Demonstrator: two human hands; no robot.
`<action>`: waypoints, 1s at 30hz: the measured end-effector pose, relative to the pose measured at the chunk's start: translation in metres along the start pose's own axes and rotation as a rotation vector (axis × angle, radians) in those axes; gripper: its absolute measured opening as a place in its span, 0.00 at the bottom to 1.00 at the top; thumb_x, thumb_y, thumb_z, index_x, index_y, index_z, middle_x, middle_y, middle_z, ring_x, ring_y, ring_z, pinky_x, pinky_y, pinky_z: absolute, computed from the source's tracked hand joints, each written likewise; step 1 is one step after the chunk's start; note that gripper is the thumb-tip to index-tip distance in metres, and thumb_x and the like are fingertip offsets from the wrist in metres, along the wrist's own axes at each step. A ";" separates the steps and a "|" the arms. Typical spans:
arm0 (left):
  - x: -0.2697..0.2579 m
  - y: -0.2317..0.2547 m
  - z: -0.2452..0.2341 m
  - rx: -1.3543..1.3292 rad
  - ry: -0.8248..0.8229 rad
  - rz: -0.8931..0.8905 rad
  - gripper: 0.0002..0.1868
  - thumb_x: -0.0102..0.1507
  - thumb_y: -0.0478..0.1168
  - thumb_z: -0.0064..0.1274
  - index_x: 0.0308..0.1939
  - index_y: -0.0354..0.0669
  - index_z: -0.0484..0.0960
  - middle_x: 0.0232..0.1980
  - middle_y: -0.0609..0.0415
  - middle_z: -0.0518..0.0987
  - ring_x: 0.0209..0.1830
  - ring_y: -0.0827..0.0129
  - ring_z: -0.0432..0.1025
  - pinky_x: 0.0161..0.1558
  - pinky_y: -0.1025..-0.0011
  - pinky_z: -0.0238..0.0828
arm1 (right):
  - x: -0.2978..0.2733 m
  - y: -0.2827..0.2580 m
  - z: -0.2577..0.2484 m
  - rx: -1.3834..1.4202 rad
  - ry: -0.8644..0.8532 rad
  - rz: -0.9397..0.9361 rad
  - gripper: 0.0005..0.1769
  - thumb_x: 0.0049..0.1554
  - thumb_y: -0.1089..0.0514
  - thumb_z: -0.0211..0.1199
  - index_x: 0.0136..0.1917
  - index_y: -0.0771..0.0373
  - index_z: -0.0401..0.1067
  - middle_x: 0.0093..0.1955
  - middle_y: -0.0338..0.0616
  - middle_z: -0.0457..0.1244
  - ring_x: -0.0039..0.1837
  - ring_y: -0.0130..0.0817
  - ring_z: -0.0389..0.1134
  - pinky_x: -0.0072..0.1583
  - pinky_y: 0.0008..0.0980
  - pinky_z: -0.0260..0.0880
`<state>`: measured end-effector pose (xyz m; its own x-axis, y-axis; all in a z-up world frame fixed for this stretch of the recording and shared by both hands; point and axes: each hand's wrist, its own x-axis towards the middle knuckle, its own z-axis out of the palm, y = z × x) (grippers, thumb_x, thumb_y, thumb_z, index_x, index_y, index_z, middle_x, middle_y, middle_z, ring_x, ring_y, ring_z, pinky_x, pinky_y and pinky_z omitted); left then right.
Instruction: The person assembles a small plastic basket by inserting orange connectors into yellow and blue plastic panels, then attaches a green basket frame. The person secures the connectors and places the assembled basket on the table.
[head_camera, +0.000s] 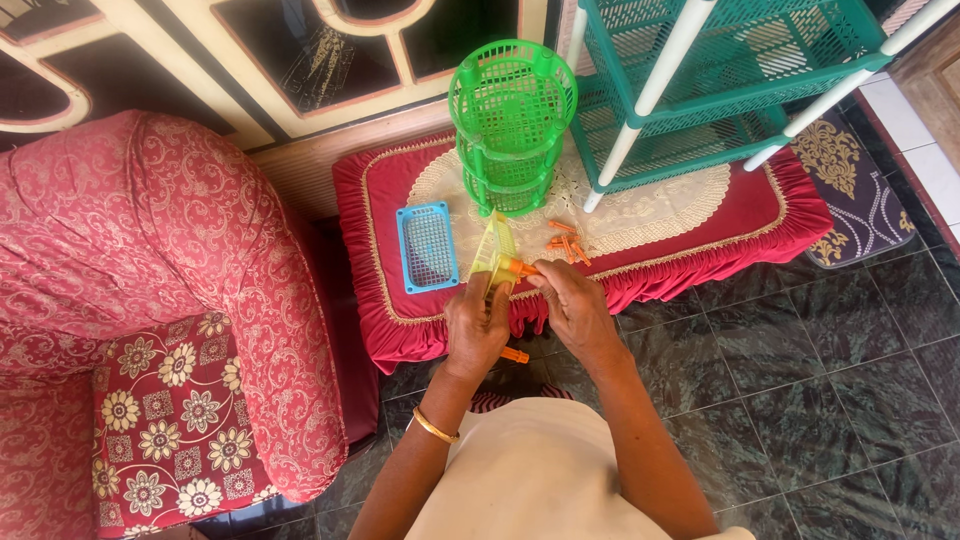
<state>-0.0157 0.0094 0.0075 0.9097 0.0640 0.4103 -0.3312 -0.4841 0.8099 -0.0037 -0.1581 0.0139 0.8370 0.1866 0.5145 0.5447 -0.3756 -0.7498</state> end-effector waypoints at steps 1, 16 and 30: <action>0.000 0.000 -0.001 0.020 0.012 0.042 0.06 0.66 0.31 0.56 0.42 0.34 0.74 0.30 0.42 0.79 0.27 0.49 0.76 0.28 0.59 0.67 | -0.001 0.003 0.000 0.040 -0.053 0.133 0.12 0.66 0.64 0.58 0.61 0.69 0.69 0.47 0.50 0.68 0.46 0.37 0.71 0.45 0.34 0.70; -0.012 -0.054 -0.006 -0.175 -0.084 -0.027 0.15 0.75 0.41 0.42 0.46 0.28 0.74 0.36 0.48 0.70 0.35 0.66 0.65 0.35 0.66 0.63 | -0.033 0.048 0.024 0.363 -0.275 0.363 0.15 0.64 0.57 0.60 0.60 0.68 0.73 0.44 0.38 0.69 0.44 0.22 0.68 0.46 0.24 0.69; -0.029 -0.059 0.016 -0.445 -0.319 -0.318 0.08 0.67 0.32 0.48 0.49 0.34 0.76 0.37 0.53 0.77 0.37 0.73 0.70 0.40 0.71 0.69 | 0.006 0.057 0.041 0.434 -0.260 0.994 0.50 0.51 0.32 0.64 0.79 0.51 0.52 0.68 0.50 0.59 0.64 0.42 0.66 0.57 0.45 0.71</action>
<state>-0.0183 0.0227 -0.0590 0.9880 -0.1510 0.0310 -0.0420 -0.0703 0.9966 0.0352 -0.1410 -0.0430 0.8689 0.1827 -0.4600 -0.4437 -0.1241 -0.8875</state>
